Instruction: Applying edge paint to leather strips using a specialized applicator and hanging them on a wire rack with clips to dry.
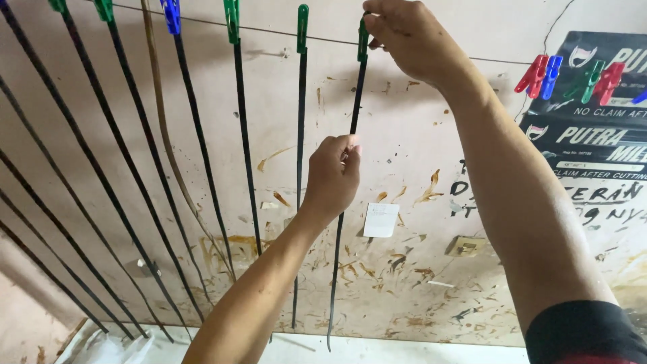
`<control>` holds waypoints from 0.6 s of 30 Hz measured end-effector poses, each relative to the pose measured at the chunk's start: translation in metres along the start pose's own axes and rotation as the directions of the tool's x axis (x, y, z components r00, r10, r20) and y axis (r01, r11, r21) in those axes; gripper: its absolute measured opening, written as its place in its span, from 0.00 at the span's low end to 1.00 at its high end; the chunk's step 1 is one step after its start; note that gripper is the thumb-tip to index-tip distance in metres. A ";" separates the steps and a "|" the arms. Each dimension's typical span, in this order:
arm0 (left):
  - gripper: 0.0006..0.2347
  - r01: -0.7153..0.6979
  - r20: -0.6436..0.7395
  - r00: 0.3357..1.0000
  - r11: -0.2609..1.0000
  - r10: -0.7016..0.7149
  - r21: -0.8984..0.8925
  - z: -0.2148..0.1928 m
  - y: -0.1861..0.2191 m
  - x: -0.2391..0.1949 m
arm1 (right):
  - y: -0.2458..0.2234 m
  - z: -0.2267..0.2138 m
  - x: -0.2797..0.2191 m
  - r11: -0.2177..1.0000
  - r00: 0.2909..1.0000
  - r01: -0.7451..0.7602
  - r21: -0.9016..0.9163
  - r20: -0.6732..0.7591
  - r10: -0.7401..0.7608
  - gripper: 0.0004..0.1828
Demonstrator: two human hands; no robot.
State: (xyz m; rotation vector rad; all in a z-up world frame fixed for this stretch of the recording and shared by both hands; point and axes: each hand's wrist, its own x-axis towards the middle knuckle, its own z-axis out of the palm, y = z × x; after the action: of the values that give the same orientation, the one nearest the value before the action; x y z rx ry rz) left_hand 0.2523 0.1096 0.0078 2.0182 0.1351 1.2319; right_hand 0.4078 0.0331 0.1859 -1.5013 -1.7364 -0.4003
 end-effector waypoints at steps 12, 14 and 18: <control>0.13 -0.088 0.061 0.993 0.988 0.097 -0.129 0.000 0.024 -0.087 | -0.036 0.019 -0.108 0.966 0.957 0.128 -0.227 -0.228 -0.180 0.13; 0.14 -0.123 0.093 0.986 0.983 0.136 -0.136 -0.006 0.038 -0.110 | -0.042 0.032 -0.135 0.979 0.951 0.145 -0.141 -0.253 -0.177 0.11; 0.11 -0.077 0.087 0.992 0.977 0.096 -0.199 -0.018 0.048 -0.137 | -0.052 0.057 -0.165 0.979 0.935 0.164 -0.119 -0.297 -0.192 0.09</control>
State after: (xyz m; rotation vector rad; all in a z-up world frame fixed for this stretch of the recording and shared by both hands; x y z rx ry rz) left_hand 0.1520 0.0244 -0.0556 1.9244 -0.1179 1.1506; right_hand 0.3372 -0.0536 0.0426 -1.2682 -1.6246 -0.7771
